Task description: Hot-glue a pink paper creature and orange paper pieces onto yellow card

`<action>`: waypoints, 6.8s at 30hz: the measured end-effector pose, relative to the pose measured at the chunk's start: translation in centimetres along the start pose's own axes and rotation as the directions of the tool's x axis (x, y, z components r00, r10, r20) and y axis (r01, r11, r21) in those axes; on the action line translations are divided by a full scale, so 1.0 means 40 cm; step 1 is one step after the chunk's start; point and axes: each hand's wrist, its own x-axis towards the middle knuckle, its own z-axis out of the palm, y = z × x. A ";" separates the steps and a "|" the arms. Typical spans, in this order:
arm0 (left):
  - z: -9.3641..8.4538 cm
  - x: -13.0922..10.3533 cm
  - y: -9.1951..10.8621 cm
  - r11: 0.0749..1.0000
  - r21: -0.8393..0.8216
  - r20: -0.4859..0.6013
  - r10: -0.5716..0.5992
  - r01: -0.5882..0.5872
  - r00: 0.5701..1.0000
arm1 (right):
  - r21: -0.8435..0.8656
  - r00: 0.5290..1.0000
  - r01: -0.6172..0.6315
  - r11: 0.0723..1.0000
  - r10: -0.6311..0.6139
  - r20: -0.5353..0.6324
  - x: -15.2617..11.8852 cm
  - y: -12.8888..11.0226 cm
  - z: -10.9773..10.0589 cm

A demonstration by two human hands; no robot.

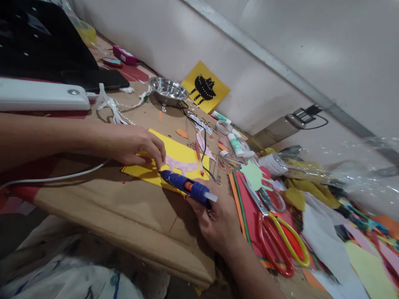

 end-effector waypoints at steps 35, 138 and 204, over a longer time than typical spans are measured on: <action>0.000 -0.004 -0.004 0.997 -0.021 0.030 0.075 -0.075 0.997 | 0.102 0.997 0.052 0.993 -0.058 0.055 0.009 -0.008 -0.017; 0.010 0.035 0.034 0.981 0.146 0.116 0.111 -0.127 0.987 | 0.710 0.770 -0.437 0.552 0.637 -0.022 0.018 0.099 0.001; 0.019 0.039 -0.055 0.927 0.214 -0.124 -0.287 0.308 0.950 | 0.873 0.578 -0.448 0.193 0.807 0.118 0.058 0.101 -0.007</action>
